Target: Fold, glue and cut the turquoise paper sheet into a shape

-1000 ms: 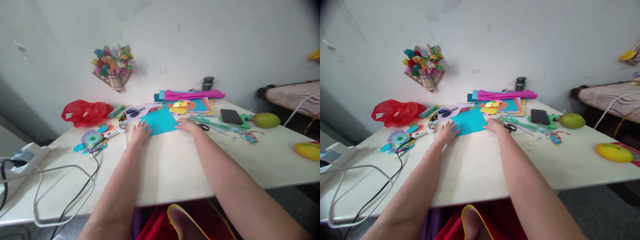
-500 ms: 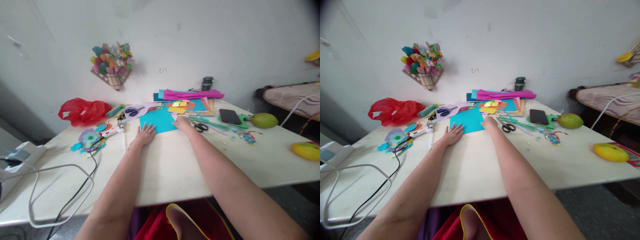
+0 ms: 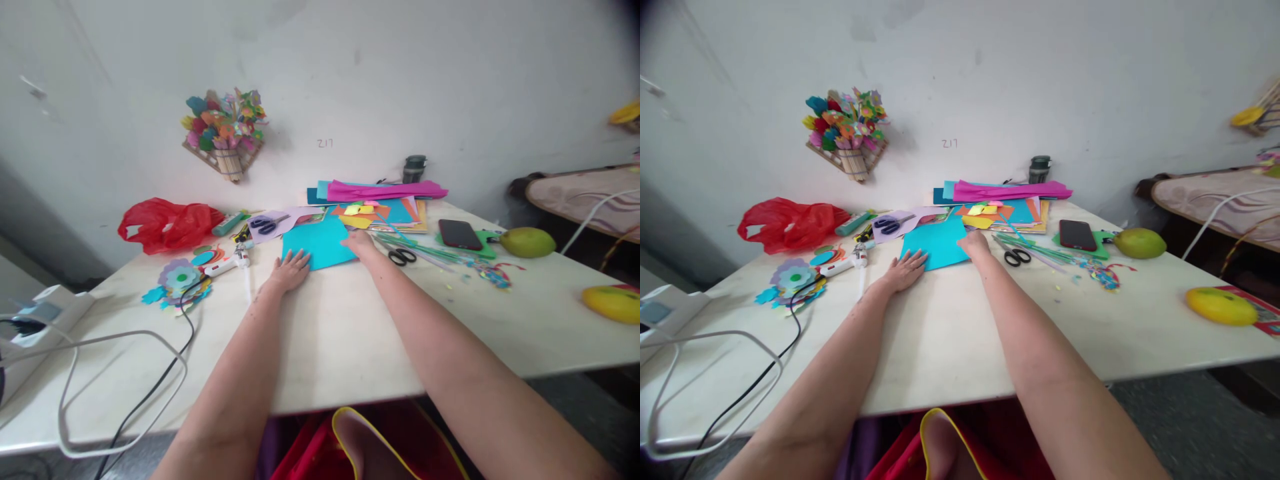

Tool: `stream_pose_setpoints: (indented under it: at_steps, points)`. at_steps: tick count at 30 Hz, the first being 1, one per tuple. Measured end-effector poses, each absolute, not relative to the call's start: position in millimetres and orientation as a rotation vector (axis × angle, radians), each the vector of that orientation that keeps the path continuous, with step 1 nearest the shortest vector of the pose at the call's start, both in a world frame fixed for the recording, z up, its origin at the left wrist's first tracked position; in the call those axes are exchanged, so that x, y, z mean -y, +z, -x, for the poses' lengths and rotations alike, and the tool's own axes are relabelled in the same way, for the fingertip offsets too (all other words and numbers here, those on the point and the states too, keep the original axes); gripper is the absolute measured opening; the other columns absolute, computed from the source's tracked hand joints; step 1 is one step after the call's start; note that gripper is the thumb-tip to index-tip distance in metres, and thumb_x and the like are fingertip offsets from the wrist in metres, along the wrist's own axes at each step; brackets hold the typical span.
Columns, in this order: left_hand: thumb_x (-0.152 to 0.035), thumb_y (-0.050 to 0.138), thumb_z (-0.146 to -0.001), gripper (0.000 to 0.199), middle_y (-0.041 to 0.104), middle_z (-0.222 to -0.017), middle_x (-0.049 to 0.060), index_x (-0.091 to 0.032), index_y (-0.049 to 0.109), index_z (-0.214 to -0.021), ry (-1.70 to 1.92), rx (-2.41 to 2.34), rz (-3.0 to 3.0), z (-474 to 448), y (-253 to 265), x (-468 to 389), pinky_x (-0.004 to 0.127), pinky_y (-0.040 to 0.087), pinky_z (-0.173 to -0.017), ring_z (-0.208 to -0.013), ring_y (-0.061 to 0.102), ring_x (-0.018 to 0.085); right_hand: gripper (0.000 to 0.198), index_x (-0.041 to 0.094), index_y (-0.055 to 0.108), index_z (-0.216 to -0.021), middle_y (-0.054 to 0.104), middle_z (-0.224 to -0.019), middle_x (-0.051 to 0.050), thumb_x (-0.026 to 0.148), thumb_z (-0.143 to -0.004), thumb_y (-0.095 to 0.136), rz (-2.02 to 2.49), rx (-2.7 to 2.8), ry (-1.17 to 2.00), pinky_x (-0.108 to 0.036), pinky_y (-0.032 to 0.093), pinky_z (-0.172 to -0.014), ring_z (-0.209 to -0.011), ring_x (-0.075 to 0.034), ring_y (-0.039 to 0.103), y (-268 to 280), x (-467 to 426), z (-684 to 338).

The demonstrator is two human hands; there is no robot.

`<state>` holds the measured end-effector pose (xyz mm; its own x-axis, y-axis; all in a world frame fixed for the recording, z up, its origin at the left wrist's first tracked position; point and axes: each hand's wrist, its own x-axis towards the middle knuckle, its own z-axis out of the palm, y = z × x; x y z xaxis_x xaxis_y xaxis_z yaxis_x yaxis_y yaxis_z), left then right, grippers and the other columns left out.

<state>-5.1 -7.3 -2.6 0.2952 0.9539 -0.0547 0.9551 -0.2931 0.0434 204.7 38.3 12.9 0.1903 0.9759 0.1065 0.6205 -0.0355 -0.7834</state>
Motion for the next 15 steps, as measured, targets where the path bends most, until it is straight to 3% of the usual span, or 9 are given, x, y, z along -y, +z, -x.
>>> stream_pose_setpoints:
  at_steps: [4,8,12,15]
  points:
    - [-0.042,0.016,-0.087,0.051,0.011,-0.145,-0.007,-0.032,0.019,-0.137,-0.035,-1.756,-2.511,4.9,-0.3,10.1,0.053,0.009,-0.103,-0.133,0.006,0.025,0.028,0.017,0.059,-0.094,0.064,-0.073,-0.003,0.03,-0.068,0.061,1.491,1.125,0.924,-0.025,0.044,-0.056,-0.064,-0.015,0.058,15.7,-33.2,-204.5]
    - [-0.042,0.02,-0.087,0.049,0.017,-0.144,-0.009,-0.035,0.022,-0.135,0.046,-1.749,-2.574,5.3,-1.7,10.8,0.054,0.005,-0.103,-0.133,0.005,0.025,0.025,0.015,0.06,-0.082,0.061,-0.059,-0.002,0.032,-0.065,0.066,1.385,1.167,1.325,-0.025,0.043,-0.05,-0.052,-0.013,0.053,16.2,-27.2,-213.2]
    - [-0.043,0.025,-0.086,0.051,0.018,-0.144,-0.003,-0.03,0.025,-0.135,0.441,-1.986,-2.64,4.6,-1.9,9.6,0.051,0.002,-0.105,-0.133,0.0,0.024,0.026,0.014,0.062,-0.075,0.064,-0.065,-0.002,0.036,-0.062,0.068,0.983,1.352,1.178,-0.027,0.046,-0.062,-0.064,-0.014,0.057,18.7,-28.7,-223.2]
    - [-0.042,0.026,-0.086,0.05,0.021,-0.143,-0.001,-0.027,0.029,-0.134,0.723,-2.137,-2.58,3.7,2.4,9.5,0.048,0.007,-0.105,-0.133,0.005,0.022,0.03,0.015,0.064,-0.08,0.066,-0.076,-0.001,0.039,-0.063,0.066,0.741,1.343,0.95,-0.03,0.045,-0.074,-0.076,-0.016,0.058,24.7,-32.9,-223.3]
